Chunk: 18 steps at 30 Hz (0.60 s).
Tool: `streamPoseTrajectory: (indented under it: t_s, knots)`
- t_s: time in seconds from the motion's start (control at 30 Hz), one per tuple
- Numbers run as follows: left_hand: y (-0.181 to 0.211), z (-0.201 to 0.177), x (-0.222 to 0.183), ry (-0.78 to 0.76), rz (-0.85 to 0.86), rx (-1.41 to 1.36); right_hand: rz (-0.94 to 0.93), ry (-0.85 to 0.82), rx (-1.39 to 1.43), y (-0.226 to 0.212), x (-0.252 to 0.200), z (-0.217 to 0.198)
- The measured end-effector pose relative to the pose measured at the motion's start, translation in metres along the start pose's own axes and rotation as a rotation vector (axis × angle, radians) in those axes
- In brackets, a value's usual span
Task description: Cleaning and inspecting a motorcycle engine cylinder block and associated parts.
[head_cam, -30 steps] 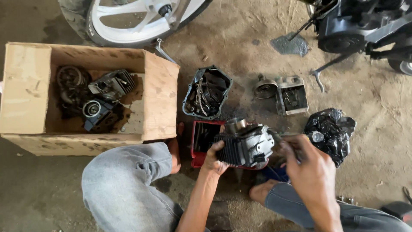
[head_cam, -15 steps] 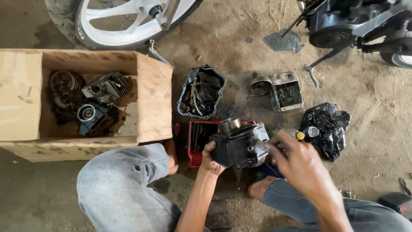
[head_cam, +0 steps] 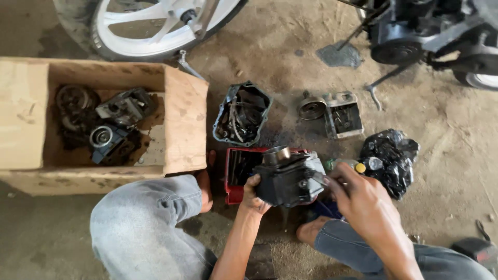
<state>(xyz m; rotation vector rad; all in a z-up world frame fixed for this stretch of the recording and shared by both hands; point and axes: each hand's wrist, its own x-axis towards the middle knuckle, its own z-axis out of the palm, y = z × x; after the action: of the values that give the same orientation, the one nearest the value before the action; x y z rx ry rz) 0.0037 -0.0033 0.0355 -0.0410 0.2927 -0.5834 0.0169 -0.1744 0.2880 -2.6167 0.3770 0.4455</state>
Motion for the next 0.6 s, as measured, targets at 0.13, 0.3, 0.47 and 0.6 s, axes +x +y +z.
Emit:
streamPoseTrajectory:
  t_s: [0.13, 0.3, 0.47, 0.6]
  knots:
    - [-0.004, -0.056, 0.009, -0.067, -0.037, 0.006, -0.297, 0.113, 0.049, -0.001, -0.005, 0.008]
    - [-0.009, -0.066, 0.015, -0.105, -0.045, -0.068, 0.03, -0.05, -0.076, -0.011, -0.005, 0.0]
    - [-0.01, -0.012, 0.014, -0.059, -0.04, -0.039, -0.103, 0.059, -0.092, 0.012, 0.003, 0.001]
    - [-0.017, -0.063, 0.018, -0.073, -0.073, -0.1, -0.131, 0.017, -0.107, -0.01, -0.008, -0.002]
